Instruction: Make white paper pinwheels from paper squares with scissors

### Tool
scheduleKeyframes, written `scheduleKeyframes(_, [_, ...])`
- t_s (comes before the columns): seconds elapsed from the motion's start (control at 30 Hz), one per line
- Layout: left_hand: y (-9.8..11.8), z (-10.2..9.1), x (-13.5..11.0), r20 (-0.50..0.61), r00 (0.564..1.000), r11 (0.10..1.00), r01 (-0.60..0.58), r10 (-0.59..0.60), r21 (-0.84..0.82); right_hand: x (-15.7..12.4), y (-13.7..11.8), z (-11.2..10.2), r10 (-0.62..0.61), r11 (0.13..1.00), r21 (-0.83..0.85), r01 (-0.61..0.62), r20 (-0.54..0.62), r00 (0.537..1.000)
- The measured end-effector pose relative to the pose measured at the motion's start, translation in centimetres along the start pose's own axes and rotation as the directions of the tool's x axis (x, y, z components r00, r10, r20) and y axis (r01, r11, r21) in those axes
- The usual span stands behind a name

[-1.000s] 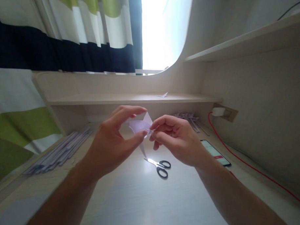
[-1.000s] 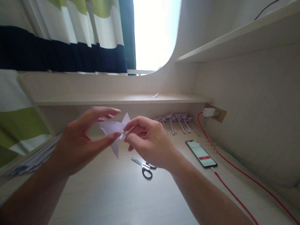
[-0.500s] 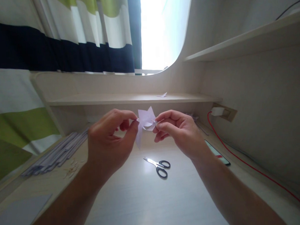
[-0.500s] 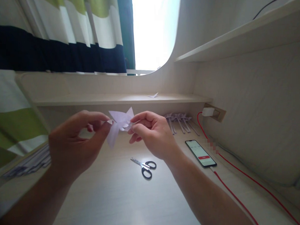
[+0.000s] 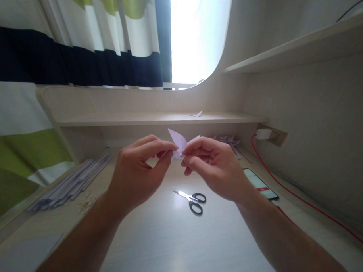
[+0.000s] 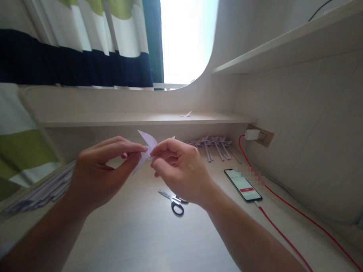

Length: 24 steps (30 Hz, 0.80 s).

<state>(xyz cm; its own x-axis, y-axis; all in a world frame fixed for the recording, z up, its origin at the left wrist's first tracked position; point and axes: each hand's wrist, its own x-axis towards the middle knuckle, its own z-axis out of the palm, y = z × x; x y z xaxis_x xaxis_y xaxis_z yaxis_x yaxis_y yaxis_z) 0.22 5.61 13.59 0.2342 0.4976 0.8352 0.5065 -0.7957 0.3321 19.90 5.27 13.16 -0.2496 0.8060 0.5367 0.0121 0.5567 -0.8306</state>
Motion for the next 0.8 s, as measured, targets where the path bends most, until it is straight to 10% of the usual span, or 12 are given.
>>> scheduleKeyframes(0.8, [-0.15, 0.21, 0.34, 0.030, 0.999, 0.999, -0.030, 0.032, -0.037, -0.28, 0.45, -0.12, -0.082, 0.984, -0.158, 0.082, 0.007, 0.997])
